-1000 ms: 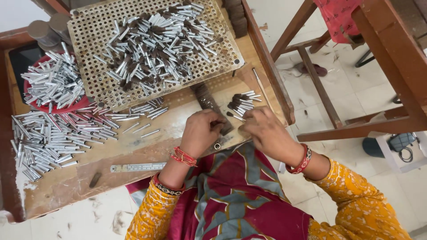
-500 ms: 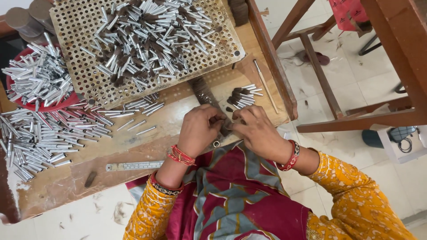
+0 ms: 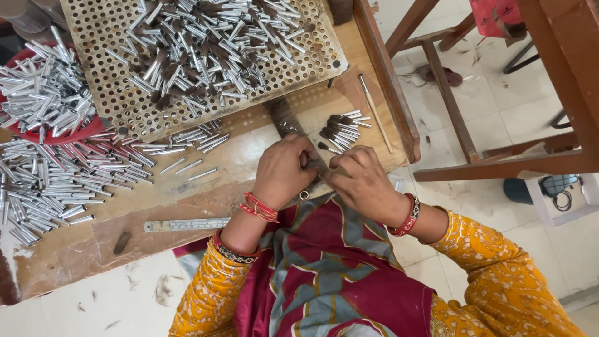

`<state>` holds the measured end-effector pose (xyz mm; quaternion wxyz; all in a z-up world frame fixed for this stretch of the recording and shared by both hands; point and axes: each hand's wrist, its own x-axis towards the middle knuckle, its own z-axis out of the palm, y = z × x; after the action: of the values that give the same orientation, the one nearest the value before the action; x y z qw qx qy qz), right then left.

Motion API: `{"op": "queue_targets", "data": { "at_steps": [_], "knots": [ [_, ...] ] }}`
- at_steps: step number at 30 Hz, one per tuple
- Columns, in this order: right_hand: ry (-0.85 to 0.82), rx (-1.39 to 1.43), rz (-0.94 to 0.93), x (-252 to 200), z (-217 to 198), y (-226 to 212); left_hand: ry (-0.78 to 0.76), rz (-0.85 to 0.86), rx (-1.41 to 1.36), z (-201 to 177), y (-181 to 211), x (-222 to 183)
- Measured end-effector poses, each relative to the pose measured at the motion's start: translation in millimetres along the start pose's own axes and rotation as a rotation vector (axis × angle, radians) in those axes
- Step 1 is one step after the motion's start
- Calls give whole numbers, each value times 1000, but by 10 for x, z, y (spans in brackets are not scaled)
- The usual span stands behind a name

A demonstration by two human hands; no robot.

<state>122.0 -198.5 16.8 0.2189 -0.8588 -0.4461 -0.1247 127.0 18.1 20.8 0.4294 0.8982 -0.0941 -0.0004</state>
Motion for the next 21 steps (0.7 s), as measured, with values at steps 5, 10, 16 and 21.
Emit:
{"op": "queue_targets", "data": {
  "at_steps": [5, 10, 16, 21],
  "knots": [
    [-62, -16, 27, 112, -83, -77, -43, -60, 29, 1, 25, 29],
    [-133, 8, 41, 179, -159, -149, -6, -33, 53, 30, 39, 30],
    [-186, 59, 81, 150, -226, -227, 151, 57, 108, 54, 49, -62],
    [-197, 16, 71, 184, -278, -243, 272, 5, -40, -230, 323, -263]
  ]
}}
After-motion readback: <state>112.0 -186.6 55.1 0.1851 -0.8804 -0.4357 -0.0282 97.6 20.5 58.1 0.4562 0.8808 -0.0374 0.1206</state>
